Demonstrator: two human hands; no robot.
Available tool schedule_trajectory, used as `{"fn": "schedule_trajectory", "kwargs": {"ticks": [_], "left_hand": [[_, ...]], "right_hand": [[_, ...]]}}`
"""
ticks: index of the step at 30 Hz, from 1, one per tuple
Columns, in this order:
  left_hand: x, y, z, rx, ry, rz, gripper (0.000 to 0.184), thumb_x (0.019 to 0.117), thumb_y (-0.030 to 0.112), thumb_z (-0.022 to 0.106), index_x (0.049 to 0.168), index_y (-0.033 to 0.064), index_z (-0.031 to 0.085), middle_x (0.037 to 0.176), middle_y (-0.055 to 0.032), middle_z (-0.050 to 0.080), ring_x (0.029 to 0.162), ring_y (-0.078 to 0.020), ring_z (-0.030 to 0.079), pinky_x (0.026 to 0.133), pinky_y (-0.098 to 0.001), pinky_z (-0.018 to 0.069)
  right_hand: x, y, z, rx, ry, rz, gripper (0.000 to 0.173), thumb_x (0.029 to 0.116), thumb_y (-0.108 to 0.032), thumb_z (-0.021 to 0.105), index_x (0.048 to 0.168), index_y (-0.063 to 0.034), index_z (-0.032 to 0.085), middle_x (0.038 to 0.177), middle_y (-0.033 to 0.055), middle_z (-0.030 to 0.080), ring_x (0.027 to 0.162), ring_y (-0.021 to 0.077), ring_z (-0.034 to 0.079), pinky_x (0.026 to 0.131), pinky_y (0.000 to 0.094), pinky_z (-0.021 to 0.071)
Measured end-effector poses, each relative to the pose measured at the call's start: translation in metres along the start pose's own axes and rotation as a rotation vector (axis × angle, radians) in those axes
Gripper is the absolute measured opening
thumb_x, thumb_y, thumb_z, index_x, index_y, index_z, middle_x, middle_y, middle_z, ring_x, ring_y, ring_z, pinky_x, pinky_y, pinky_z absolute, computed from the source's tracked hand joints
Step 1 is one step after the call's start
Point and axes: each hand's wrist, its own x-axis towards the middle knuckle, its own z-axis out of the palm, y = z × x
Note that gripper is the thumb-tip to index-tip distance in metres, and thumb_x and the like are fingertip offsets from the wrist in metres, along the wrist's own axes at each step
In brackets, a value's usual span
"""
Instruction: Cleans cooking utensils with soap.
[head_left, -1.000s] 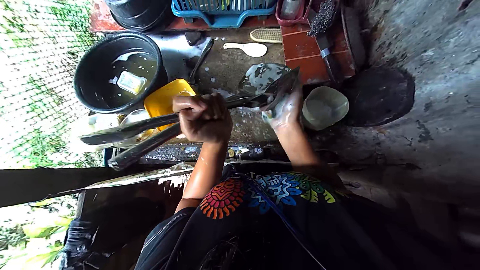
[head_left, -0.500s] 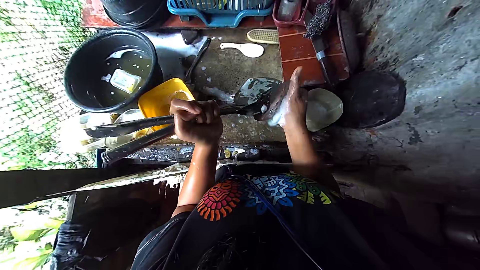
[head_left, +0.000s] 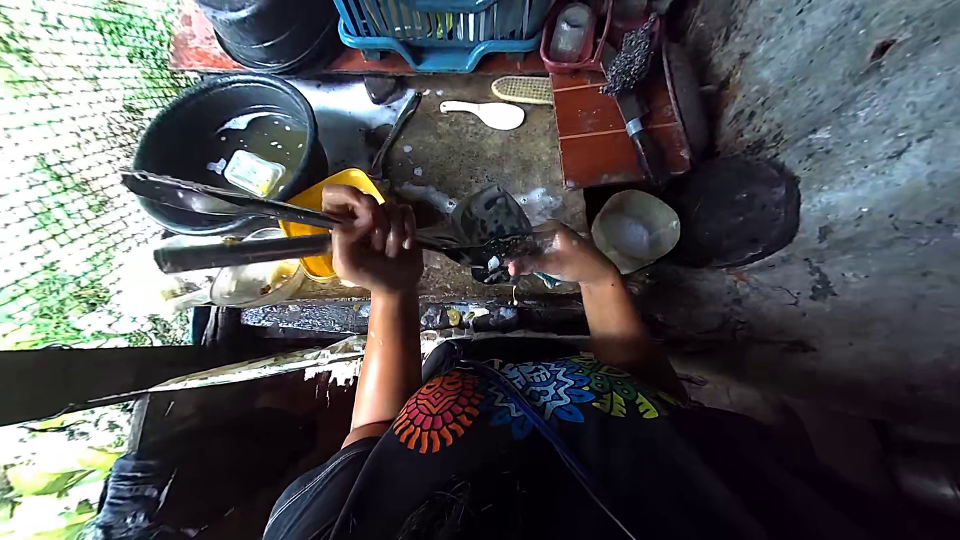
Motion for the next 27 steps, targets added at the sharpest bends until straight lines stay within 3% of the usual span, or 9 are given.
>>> {"fn": "schedule_trajectory", "kwargs": {"ticks": [4, 7, 13, 16, 19, 22, 24, 26, 27], "left_hand": [[0.007, -0.003, 0.0, 0.149, 0.303, -0.089, 0.036, 0.1011, 0.007, 0.025, 0.084, 0.0181, 0.055, 0.05, 0.0114, 0.045, 0.041, -0.0002, 0.044, 0.045, -0.0165, 0.0413], [0.008, -0.006, 0.002, 0.233, 0.512, -0.155, 0.032, 0.1049, 0.006, 0.03, 0.088, 0.0162, 0.054, 0.051, 0.0121, 0.041, 0.041, -0.0002, 0.042, 0.046, -0.0155, 0.0424], [0.0, -0.021, 0.016, 0.051, 0.461, -0.201, 0.035, 0.1067, 0.007, 0.028, 0.085, 0.0156, 0.053, 0.05, 0.0132, 0.036, 0.04, 0.0027, 0.037, 0.044, -0.0128, 0.0353], [-0.004, -0.022, 0.022, -0.029, 0.382, -0.175, 0.035, 0.1061, 0.007, 0.031, 0.083, 0.0158, 0.055, 0.047, 0.012, 0.036, 0.036, 0.0022, 0.034, 0.039, -0.0137, 0.0305], [0.0, -0.004, 0.014, -0.002, 0.214, -0.041, 0.032, 0.1021, 0.004, 0.031, 0.087, 0.0169, 0.056, 0.047, 0.0111, 0.042, 0.037, 0.0023, 0.039, 0.039, -0.0137, 0.0341], [0.001, 0.012, 0.015, 0.025, 0.104, 0.115, 0.029, 0.0989, 0.006, 0.037, 0.084, 0.0158, 0.061, 0.047, 0.0085, 0.046, 0.037, -0.0004, 0.043, 0.04, -0.0168, 0.0389], [-0.003, 0.01, 0.017, 0.051, 0.032, 0.146, 0.021, 0.0968, 0.01, 0.049, 0.083, 0.0181, 0.063, 0.047, 0.0087, 0.044, 0.037, -0.0008, 0.041, 0.038, -0.0178, 0.0375], [-0.01, 0.002, 0.02, 0.07, -0.043, 0.141, 0.013, 0.0979, 0.014, 0.057, 0.091, 0.0186, 0.067, 0.048, 0.0087, 0.046, 0.038, -0.0008, 0.042, 0.039, -0.0182, 0.0385], [-0.012, -0.002, 0.021, 0.094, -0.078, 0.144, 0.012, 0.0993, 0.015, 0.057, 0.097, 0.0181, 0.068, 0.051, 0.008, 0.051, 0.04, -0.0015, 0.046, 0.042, -0.019, 0.0423]], "right_hand": [[-0.01, -0.026, -0.012, -0.201, 0.137, -0.128, 0.022, 0.0776, -0.007, 0.083, 0.097, -0.0023, 0.074, 0.091, -0.0028, 0.077, 0.084, -0.0004, 0.072, 0.082, 0.0212, 0.0615], [-0.017, -0.052, -0.025, -0.549, 0.229, -0.406, 0.014, 0.0832, -0.018, 0.082, 0.085, -0.004, 0.077, 0.086, 0.0001, 0.074, 0.089, 0.0007, 0.064, 0.088, 0.0175, 0.0505], [-0.012, -0.074, -0.006, -0.822, 0.204, -0.63, 0.015, 0.0891, -0.009, 0.07, 0.09, -0.0165, 0.083, 0.097, 0.0061, 0.075, 0.099, 0.0192, 0.059, 0.093, 0.0336, 0.0395], [-0.003, -0.06, 0.0, -0.733, 0.104, -0.573, 0.017, 0.0883, -0.01, 0.072, 0.1, -0.0165, 0.081, 0.118, 0.0131, 0.069, 0.108, 0.0221, 0.06, 0.098, 0.0363, 0.0438], [-0.006, -0.049, -0.023, -0.713, 0.273, -0.467, 0.026, 0.0803, -0.012, 0.067, 0.103, -0.0043, 0.075, 0.128, 0.0209, 0.061, 0.117, 0.0256, 0.059, 0.102, 0.0364, 0.0483], [-0.007, -0.043, -0.033, -0.628, 0.575, -0.268, 0.028, 0.0943, -0.01, 0.062, 0.114, 0.0106, 0.062, 0.115, 0.0203, 0.065, 0.111, 0.0201, 0.063, 0.098, 0.0341, 0.0512], [-0.003, -0.046, -0.013, -0.374, 0.53, -0.014, 0.048, 0.1003, -0.027, 0.059, 0.134, 0.0062, 0.05, 0.119, 0.0117, 0.065, 0.108, 0.0107, 0.062, 0.095, 0.0293, 0.0525], [0.003, -0.048, 0.015, -0.106, 0.376, 0.211, 0.07, 0.0921, -0.033, 0.07, 0.149, -0.0035, 0.041, 0.119, 0.0069, 0.065, 0.1, 0.0065, 0.063, 0.085, 0.0284, 0.0555], [0.006, -0.043, 0.026, 0.028, 0.333, 0.237, 0.077, 0.0869, -0.026, 0.077, 0.151, -0.0063, 0.038, 0.124, 0.0061, 0.065, 0.105, 0.007, 0.065, 0.089, 0.0285, 0.0576]]}}
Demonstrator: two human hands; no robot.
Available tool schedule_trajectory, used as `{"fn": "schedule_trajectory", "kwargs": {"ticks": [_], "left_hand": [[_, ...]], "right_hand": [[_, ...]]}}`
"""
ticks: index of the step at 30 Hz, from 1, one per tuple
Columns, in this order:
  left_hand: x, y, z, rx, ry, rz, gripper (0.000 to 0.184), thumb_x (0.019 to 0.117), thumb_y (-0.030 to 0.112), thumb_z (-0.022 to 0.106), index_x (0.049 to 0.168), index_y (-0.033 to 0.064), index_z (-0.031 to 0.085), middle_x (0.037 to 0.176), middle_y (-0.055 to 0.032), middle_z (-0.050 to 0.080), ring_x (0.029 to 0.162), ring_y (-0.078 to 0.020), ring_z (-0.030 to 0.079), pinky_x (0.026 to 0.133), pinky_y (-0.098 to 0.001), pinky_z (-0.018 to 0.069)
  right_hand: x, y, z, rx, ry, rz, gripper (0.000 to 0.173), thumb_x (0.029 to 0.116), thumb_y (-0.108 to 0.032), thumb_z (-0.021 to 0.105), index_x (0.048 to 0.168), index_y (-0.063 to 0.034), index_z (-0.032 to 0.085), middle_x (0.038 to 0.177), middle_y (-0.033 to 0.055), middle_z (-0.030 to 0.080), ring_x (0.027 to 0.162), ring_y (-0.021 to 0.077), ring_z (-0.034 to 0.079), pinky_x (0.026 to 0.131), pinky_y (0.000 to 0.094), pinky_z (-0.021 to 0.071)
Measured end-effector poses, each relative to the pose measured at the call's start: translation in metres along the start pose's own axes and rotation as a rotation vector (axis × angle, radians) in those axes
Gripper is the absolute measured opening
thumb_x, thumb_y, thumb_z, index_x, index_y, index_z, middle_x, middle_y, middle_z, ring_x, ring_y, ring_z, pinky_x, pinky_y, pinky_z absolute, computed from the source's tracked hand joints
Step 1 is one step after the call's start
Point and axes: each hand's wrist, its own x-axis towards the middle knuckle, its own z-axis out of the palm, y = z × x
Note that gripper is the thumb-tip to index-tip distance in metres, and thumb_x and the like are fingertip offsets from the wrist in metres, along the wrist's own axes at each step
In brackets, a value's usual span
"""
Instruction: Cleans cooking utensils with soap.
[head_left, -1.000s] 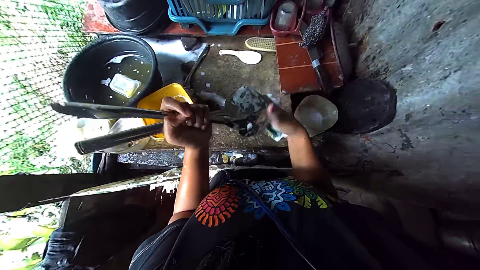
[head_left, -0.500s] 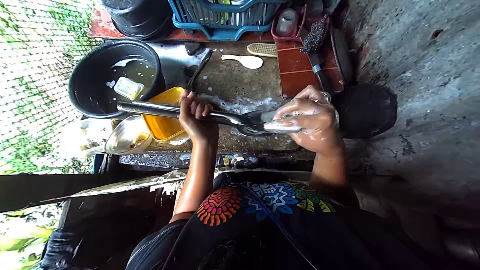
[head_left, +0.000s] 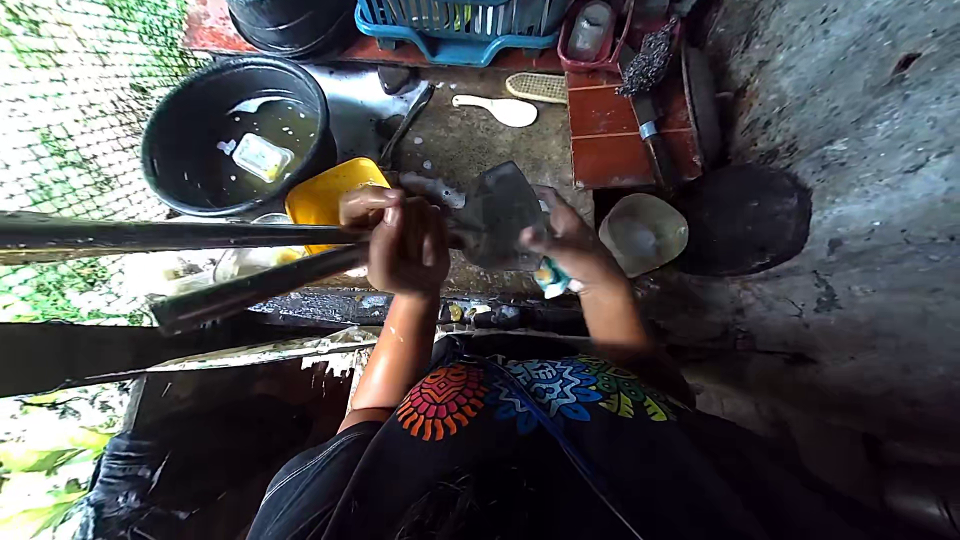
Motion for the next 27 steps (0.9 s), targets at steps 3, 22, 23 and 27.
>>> {"fn": "schedule_trajectory", "kwargs": {"ticks": [3, 22, 23, 27], "left_hand": [[-0.004, -0.011, -0.001, 0.194, -0.114, -0.025, 0.023, 0.1023, 0.026, 0.055, 0.118, 0.0266, 0.072, 0.083, 0.0083, 0.071, 0.071, -0.0052, 0.065, 0.069, -0.0255, 0.057], [-0.029, -0.033, 0.011, 0.261, -0.113, -0.034, 0.021, 0.0983, 0.005, 0.057, 0.103, 0.0112, 0.077, 0.133, -0.0175, 0.068, 0.137, -0.0319, 0.056, 0.117, -0.0452, 0.0418], [-0.027, -0.03, 0.006, 0.264, -0.1, -0.004, 0.02, 0.0966, 0.004, 0.059, 0.098, 0.0114, 0.077, 0.124, -0.0175, 0.072, 0.132, -0.0342, 0.06, 0.115, -0.0477, 0.044], [-0.017, -0.011, 0.0, 0.251, -0.191, 0.047, 0.02, 0.095, 0.0, 0.059, 0.092, 0.0096, 0.077, 0.111, -0.0179, 0.076, 0.131, -0.0399, 0.059, 0.118, -0.0521, 0.0401]], "right_hand": [[0.005, 0.01, 0.018, 0.192, 0.003, -0.063, 0.057, 0.0872, 0.0, 0.073, 0.14, -0.0014, 0.051, 0.122, 0.0078, 0.068, 0.109, 0.0117, 0.068, 0.096, 0.0311, 0.0587], [0.007, -0.003, 0.069, -0.496, 0.366, -0.783, 0.056, 0.0958, -0.045, 0.059, 0.124, 0.0038, 0.059, 0.124, 0.0194, 0.06, 0.123, 0.0264, 0.053, 0.109, 0.0426, 0.037], [0.009, -0.006, 0.064, -0.618, 0.359, -0.742, 0.053, 0.0956, -0.041, 0.06, 0.127, 0.0018, 0.061, 0.132, 0.0231, 0.059, 0.131, 0.0359, 0.049, 0.113, 0.0552, 0.0299], [0.029, -0.022, 0.037, -0.619, 0.305, -0.42, 0.036, 0.105, -0.028, 0.055, 0.133, -0.0077, 0.065, 0.134, 0.0155, 0.062, 0.127, 0.025, 0.056, 0.11, 0.0443, 0.0427]]}}
